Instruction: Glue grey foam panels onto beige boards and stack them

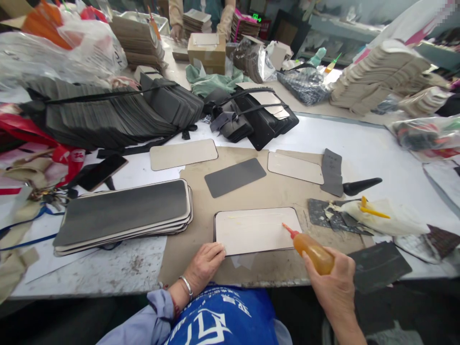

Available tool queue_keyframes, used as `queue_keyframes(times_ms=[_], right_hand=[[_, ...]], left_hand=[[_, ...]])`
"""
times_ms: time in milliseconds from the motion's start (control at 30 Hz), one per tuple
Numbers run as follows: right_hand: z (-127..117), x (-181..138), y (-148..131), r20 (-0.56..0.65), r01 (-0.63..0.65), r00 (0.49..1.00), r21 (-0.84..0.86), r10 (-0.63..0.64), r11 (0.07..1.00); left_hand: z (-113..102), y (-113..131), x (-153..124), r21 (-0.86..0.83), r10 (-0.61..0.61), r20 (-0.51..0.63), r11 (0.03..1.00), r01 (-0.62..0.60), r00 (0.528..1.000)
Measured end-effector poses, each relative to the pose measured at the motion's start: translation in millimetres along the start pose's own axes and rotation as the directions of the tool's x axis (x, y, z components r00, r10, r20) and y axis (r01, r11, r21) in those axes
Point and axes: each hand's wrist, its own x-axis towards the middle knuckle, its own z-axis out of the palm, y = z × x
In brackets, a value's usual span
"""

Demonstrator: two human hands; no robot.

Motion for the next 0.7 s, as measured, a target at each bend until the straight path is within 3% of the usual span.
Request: queue_keyframes(times_ms=[67, 133, 300, 367, 433, 567, 700], right_hand=[[-4.8, -1.4, 5.1, -0.02, -0.007, 1.0, -0.053, 0.006, 0.999], [-8.2, -10.5, -7.9, -0.004, 0.027, 1.0, -0.019, -0.027, 0.999], [-6.7, -47.9, -72.2, 0.183, 0.128, 0.965, 0.302, -0.189, 0.945], [-4.5, -56.2, -81.2, 0.222, 0.116, 0.954, 0.352, -0.203, 0.929], [-4.5, -56.8, -71.5, 0.209, 0.093, 0.963, 0.328, -0.168, 0.94], [-12.6, -43.6, -19.3, 0.074, 0.031, 0.997, 0.11, -0.039, 0.993], [-20.6, -28.1, 20.0, -0.011, 0.012, 1.0, -0.058, -0.012, 0.998]], left_hand=[[0.4, -0.8, -1.5, -0.011, 0.001, -0.002, 1.0, -0.001, 1.0], [1.2, -2.3, -3.8, -0.024, 0.007, -0.007, 1.0, -0.008, 1.0], [4.8, -8.2, -10.9, -0.072, 0.013, -0.02, 0.997, -0.015, 1.0], [5.9, -10.3, -13.0, -0.091, 0.008, -0.004, 0.996, -0.009, 1.0], [6.0, -11.5, -14.0, -0.102, 0.006, 0.015, 0.995, -0.004, 1.0], [3.2, -10.1, -11.6, -0.109, 0.013, 0.02, 0.994, -0.01, 1.0], [0.6, -3.6, -6.0, -0.126, -0.041, 0.023, 0.991, 0.043, 0.999]])
